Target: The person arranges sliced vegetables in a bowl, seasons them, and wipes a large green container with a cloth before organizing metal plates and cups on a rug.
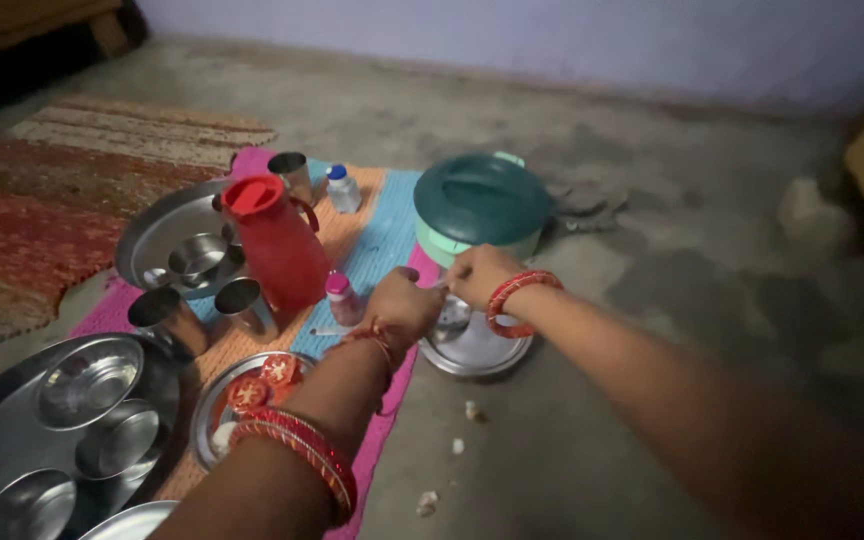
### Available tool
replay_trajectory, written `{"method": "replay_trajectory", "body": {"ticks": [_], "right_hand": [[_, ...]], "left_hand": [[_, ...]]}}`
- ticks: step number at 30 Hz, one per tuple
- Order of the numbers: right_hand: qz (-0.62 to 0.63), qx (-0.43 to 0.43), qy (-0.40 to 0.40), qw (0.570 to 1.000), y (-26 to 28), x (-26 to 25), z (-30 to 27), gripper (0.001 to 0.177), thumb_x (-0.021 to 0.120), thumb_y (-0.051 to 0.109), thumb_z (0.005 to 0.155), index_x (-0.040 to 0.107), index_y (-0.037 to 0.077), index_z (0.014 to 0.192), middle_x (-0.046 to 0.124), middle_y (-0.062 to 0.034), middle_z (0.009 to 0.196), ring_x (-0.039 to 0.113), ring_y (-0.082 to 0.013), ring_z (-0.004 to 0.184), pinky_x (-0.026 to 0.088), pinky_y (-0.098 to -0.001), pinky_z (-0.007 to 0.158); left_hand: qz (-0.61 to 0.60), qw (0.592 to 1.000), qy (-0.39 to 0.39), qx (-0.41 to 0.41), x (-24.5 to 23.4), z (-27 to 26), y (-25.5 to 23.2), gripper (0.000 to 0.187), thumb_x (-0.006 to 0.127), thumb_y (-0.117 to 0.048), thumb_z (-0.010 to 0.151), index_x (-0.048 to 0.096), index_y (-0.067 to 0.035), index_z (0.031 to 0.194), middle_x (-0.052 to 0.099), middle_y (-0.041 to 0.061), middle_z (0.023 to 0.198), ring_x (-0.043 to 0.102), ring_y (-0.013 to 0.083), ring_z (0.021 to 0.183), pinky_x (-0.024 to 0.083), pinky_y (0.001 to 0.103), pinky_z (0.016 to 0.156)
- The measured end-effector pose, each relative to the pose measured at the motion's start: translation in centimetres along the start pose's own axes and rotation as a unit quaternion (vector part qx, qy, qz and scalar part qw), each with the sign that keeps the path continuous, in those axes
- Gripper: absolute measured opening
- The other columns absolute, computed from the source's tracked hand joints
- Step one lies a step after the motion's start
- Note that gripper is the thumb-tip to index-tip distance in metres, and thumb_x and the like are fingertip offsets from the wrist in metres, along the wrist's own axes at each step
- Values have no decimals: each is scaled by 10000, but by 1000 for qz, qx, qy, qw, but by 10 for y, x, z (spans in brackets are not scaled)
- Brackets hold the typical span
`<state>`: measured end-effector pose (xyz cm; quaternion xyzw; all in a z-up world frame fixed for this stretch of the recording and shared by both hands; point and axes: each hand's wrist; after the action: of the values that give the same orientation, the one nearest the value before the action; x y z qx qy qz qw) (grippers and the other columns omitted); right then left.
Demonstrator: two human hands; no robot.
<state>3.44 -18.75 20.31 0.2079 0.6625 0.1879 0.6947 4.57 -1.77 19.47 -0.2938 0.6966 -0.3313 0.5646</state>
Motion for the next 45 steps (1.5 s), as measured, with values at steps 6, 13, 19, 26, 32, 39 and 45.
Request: {"method": "replay_trajectory", "body": {"ticks": [6, 13, 19, 26, 32, 39, 45], "right_hand": [[-36, 41, 37, 998, 26, -45, -8, 234, 734, 298, 809, 804, 167, 990, 773, -118, 982, 751, -294, 937, 567, -399, 889], [-147, -11, 22, 989, 31, -41, -2, 249, 760, 269, 780, 808, 173, 1005, 776, -138, 1019, 740, -313, 1005, 560, -397, 929], [-178, 46, 20, 983, 47, -34, 14, 243, 729, 224, 799, 808, 182, 1026, 767, -138, 1048, 725, -323, 1017, 555, -413, 924], [-180, 15, 76, 981, 87, -13, 25, 233, 692, 223, 814, 823, 182, 1002, 769, -143, 1027, 728, -320, 1017, 545, -402, 949], [-170, -55, 91, 980, 79, 33, 37, 237, 680, 232, 831, 805, 168, 1022, 764, -158, 1046, 721, -342, 1009, 550, -438, 924], [-220, -43, 162, 961, 73, 116, 50, 285, 674, 167, 838, 774, 163, 1104, 732, -171, 1114, 716, -355, 1033, 555, -454, 919], [-329, -86, 208, 917, 68, 178, 59, 387, 693, 116, 817, 694, 153, 1203, 713, -151, 1194, 699, -329, 1109, 568, -457, 919]], "left_hand": [[-68, 997, -24, -12, -5, 29, 11, 629, 654, -252, 759, 608, 31, 1319, 727, 286, 1166, 755, 361, 1095, 561, 394, 969], [-4, 999, 32, -23, 67, 39, 24, 445, 629, -336, 829, 766, -8, 1097, 709, 282, 1162, 677, 414, 1137, 554, 478, 971], [-118, 980, -11, -159, 64, -1, -36, 612, 1003, -349, 535, 740, -4, 967, 773, 137, 1032, 772, 261, 941, 616, 381, 784], [-296, 917, -151, -221, 50, -3, -20, 358, 752, -302, 819, 702, -4, 1013, 766, 166, 987, 791, 297, 868, 642, 428, 713], [-195, 930, -275, -148, 29, 1, 53, 418, 637, -118, 808, 610, -3, 1209, 626, 294, 1198, 645, 467, 1081, 523, 516, 939], [-113, 959, -230, -123, -10, 19, 120, 415, 611, -115, 816, 603, -29, 1222, 642, 298, 1141, 644, 480, 1034, 510, 535, 900], [-136, 968, -198, -69, -11, 31, 165, 248, 605, -138, 832, 705, 3, 1010, 727, 264, 957, 709, 426, 950, 555, 487, 852]]}}
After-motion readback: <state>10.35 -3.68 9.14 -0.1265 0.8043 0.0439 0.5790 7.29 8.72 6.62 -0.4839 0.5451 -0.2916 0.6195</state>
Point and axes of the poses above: each hand's wrist, its own z-axis towards the middle knuckle, its own x-axis out of the palm, y = z × x
